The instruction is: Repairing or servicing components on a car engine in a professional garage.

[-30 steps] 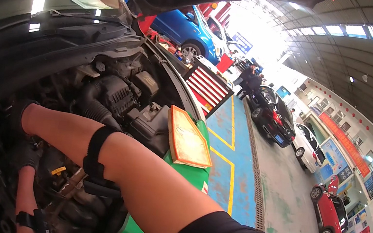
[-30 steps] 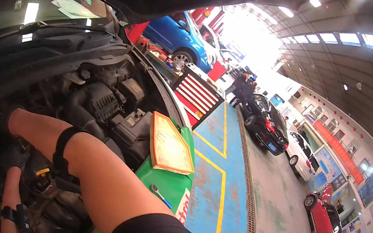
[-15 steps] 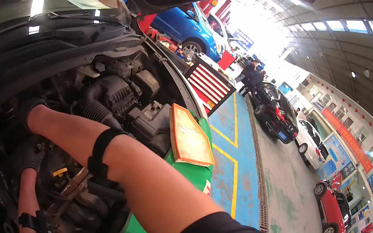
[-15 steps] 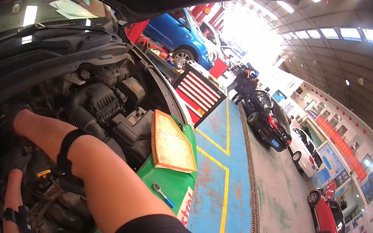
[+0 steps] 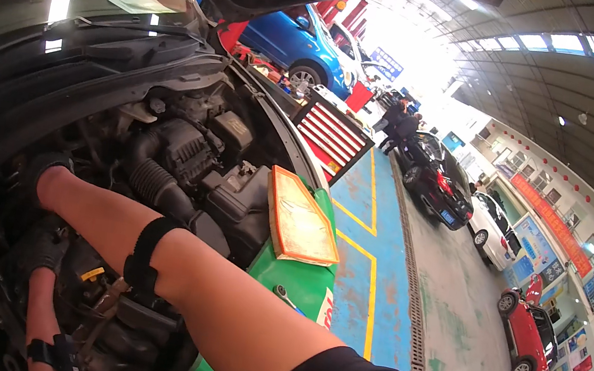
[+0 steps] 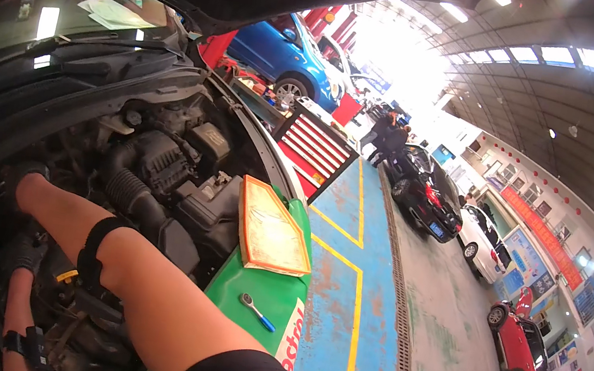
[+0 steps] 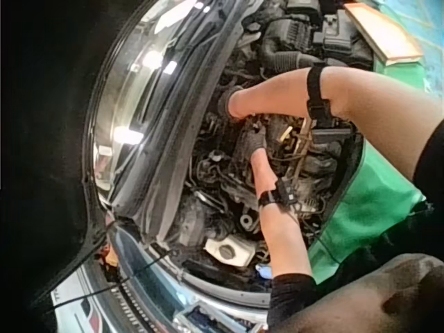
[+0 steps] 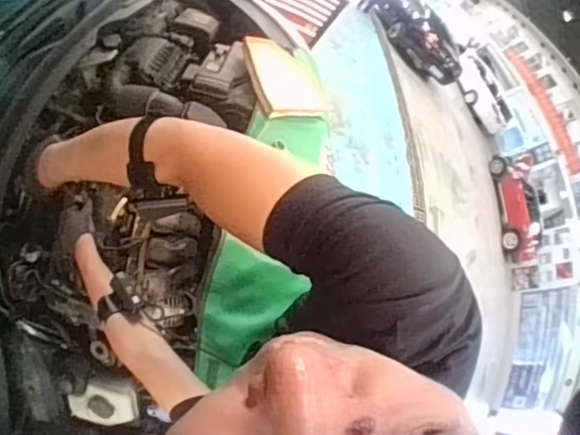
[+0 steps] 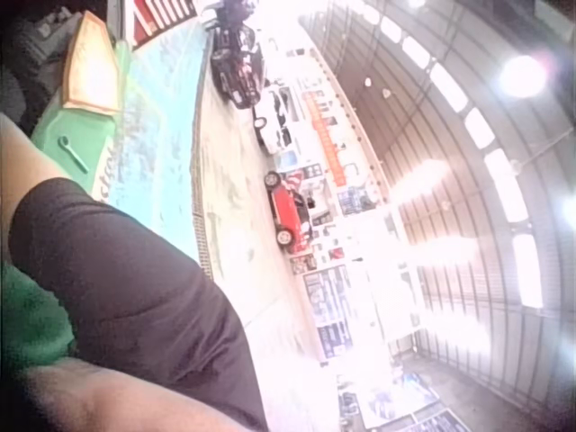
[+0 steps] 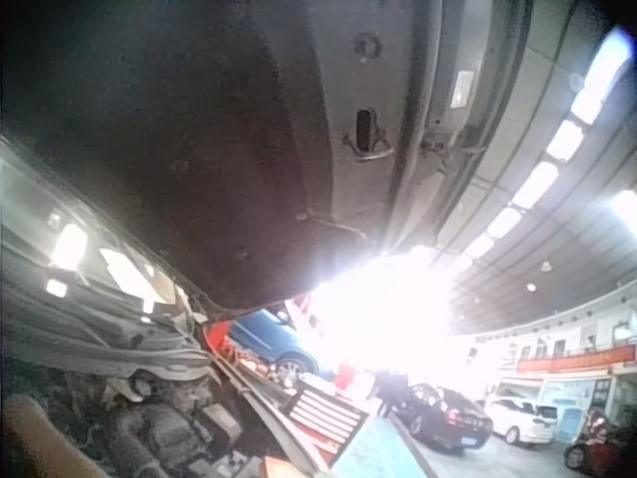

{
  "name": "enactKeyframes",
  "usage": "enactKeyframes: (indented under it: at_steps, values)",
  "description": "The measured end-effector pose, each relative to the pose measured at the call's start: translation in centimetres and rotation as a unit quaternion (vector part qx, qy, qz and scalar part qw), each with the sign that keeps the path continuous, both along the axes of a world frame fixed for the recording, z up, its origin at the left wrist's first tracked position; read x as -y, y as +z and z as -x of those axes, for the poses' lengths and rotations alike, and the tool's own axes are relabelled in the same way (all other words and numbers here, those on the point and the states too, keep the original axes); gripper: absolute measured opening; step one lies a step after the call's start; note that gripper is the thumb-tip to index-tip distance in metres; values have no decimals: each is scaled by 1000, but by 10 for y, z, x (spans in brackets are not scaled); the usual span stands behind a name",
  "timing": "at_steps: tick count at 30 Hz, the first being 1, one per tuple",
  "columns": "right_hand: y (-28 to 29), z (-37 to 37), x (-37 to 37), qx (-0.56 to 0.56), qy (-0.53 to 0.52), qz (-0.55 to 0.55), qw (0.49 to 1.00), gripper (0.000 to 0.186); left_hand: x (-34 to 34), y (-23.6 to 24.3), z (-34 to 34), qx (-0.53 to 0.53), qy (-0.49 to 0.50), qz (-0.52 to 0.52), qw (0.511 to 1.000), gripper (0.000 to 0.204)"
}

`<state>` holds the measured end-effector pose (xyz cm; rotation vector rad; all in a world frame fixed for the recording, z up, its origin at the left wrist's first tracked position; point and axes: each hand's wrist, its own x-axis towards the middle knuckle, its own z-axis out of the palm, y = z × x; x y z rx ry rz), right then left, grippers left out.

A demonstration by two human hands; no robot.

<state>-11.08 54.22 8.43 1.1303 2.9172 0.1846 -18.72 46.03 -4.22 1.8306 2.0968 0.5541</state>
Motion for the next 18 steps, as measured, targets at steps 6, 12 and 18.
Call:
enactKeyframes:
  at_steps: [6, 12, 18]
  values:
    - [0, 2, -5, 150, 119, -15, 981, 52, 5, 13, -4, -16, 27, 45, 999, 51]
    - [-13, 10, -11, 120, 201, -69, 970, 61, 1, 10, -3, -26, 51, 47, 997, 56]
    - [16, -18, 3, -24, 23, 102, 994, 48, 11, 29, -6, -37, 30, 60, 997, 55]
